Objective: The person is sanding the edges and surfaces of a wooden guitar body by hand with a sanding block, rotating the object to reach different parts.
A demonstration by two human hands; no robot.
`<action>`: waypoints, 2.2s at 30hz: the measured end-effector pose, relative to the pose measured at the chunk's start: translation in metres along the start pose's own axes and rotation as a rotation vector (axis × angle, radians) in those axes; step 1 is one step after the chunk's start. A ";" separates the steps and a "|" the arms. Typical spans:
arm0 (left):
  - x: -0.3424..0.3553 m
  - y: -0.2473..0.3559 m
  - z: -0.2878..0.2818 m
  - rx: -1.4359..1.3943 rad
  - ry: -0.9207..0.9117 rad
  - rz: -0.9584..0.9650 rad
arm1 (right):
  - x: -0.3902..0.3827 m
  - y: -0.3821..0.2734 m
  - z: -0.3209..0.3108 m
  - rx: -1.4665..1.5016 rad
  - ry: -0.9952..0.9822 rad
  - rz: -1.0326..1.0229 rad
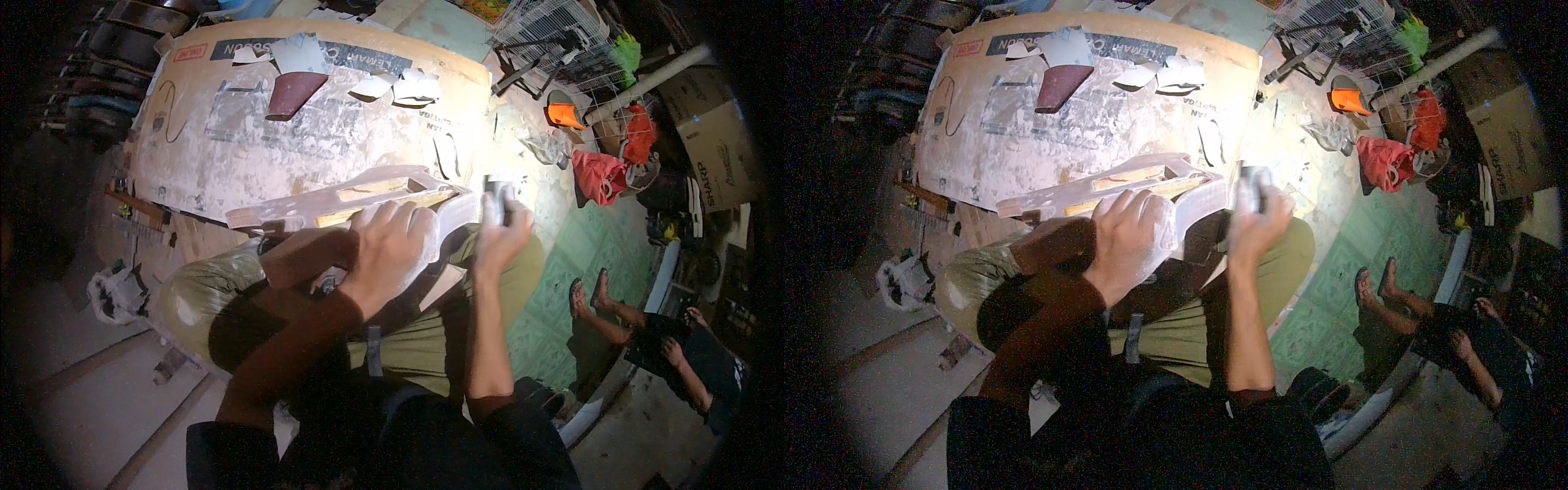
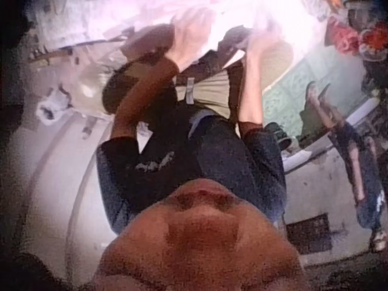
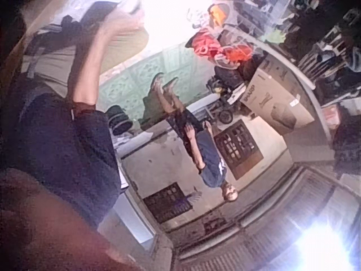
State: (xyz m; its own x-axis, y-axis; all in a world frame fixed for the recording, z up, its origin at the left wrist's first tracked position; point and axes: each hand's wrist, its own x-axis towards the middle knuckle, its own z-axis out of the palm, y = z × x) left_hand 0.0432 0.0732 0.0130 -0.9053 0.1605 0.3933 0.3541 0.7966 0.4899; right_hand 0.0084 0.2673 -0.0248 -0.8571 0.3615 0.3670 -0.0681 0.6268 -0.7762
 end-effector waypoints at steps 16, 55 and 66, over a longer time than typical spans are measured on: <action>0.011 0.002 -0.002 0.046 0.086 -0.121 | -0.048 -0.052 -0.004 0.113 -0.120 -0.006; 0.052 -0.040 -0.033 0.024 -0.178 0.047 | -0.004 -0.042 -0.033 -0.349 -0.844 -0.031; 0.062 -0.041 -0.073 -0.204 -0.177 -0.215 | -0.044 0.026 -0.022 0.518 -0.674 0.507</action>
State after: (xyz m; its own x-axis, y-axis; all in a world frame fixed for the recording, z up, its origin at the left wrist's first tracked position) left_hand -0.0101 0.0075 0.0741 -0.9847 0.1140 0.1320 0.1740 0.6927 0.6999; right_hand 0.0558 0.2826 -0.0497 -0.9470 -0.0660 -0.3144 0.3100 0.0688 -0.9482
